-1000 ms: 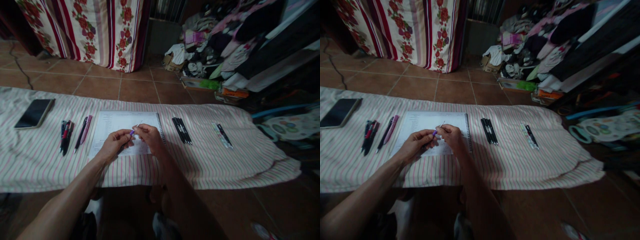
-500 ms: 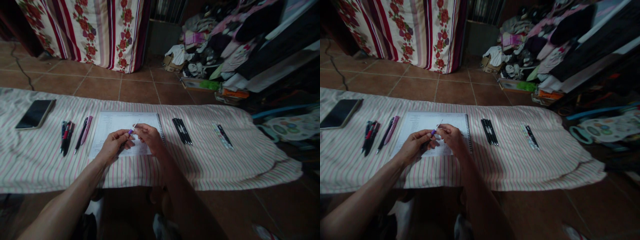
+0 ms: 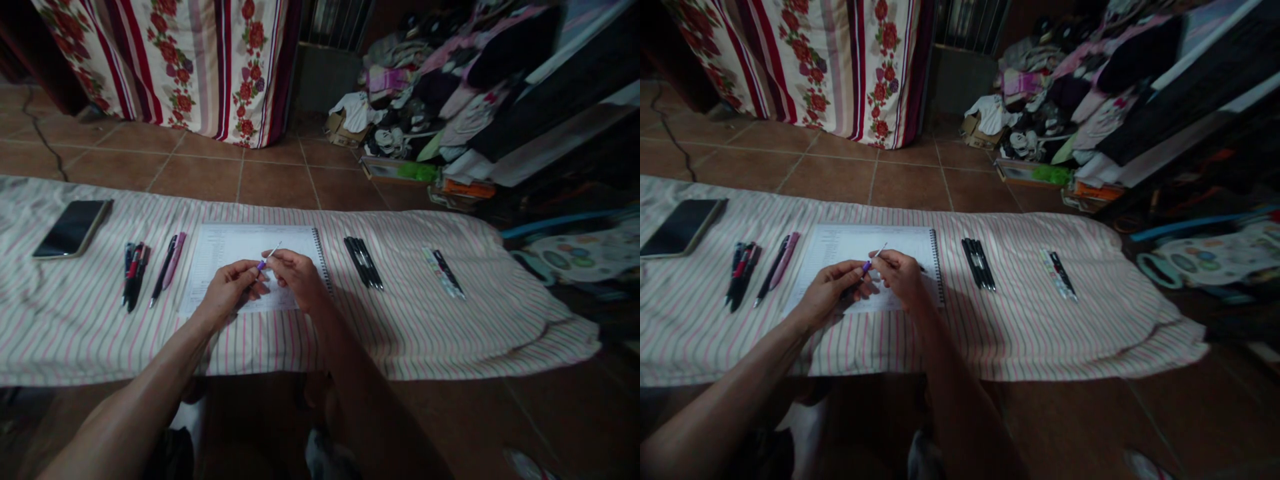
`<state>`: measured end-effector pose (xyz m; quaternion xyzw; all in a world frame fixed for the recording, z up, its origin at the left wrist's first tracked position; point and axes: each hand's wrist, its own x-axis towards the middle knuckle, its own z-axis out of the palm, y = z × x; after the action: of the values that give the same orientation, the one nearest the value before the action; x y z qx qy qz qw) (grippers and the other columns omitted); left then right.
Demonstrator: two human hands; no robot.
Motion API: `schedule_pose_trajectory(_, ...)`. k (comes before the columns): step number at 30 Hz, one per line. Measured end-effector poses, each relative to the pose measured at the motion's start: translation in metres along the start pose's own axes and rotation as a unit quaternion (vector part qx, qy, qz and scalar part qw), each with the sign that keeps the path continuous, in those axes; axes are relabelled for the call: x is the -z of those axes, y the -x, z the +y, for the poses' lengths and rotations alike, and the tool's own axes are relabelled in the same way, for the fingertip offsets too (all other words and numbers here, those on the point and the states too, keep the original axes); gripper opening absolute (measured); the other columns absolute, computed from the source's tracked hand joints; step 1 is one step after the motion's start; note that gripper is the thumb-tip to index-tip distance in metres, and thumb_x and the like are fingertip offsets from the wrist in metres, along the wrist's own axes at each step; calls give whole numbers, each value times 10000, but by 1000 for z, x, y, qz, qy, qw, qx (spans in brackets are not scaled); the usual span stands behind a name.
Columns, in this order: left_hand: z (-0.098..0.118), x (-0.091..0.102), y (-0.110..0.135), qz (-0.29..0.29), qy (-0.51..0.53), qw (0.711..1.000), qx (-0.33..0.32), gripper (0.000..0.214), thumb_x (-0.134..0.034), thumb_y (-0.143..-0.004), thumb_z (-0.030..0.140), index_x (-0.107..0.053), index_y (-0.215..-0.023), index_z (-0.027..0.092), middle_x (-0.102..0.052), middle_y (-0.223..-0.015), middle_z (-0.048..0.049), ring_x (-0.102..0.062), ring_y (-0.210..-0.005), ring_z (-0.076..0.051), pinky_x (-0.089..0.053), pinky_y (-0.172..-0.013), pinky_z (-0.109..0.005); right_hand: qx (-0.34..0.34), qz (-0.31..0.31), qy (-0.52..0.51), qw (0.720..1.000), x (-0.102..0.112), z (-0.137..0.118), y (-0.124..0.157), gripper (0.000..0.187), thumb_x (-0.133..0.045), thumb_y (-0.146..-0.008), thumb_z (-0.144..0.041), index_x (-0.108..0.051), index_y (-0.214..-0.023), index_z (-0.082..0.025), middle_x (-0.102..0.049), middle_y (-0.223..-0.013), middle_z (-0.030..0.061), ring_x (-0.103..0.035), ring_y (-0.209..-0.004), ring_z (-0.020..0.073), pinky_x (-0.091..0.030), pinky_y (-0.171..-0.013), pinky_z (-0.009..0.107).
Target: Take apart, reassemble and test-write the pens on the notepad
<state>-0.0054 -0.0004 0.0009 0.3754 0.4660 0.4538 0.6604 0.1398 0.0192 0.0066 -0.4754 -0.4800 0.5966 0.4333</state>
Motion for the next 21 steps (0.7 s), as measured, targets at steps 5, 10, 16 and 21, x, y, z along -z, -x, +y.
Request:
schedule_pose_trajectory(5,0,-1,1,2,-12,1000,-7,245,-724,-681,321,-671,-833,137,-658,-638,-18,-594,-514,-111,-398,-468,-214,-2,10,-3,1000,1,1,1,280,-644,-693,-361,-678,-876,-151,-580,-649,-24,-427,-517,61,-318,-467,206)
schedule_pose_trajectory(10,0,-2,2,5,-30,999,-16,264,-750,-650,330,-673,-819,143,-667,-635,-19,-591,-523,-115,-409,-487,-222,-4,19,13,1000,2,5,2,258,-656,-676,-373,-678,-825,-164,-589,-651,-20,-443,-528,67,-322,-462,204)
schedule_pose_trajectory(16,-3,-3,1,17,-26,999,-24,264,-762,-633,299,-676,-828,144,-674,-630,-22,-585,-546,-113,-428,-531,-232,-14,21,19,999,4,7,4,288,-682,-655,-394,-674,-837,-171,-601,-659,-14,-486,-559,81,-341,-460,199)
schedule_pose_trajectory(21,-3,-2,0,13,-21,1000,-17,292,-761,-635,326,-671,-839,137,-691,-700,-45,-642,-609,-149,-448,-538,-243,-18,-1,1,1000,8,9,5,377,-690,-654,-409,-645,-948,-176,-629,-697,-5,-523,-573,92,-365,-467,206)
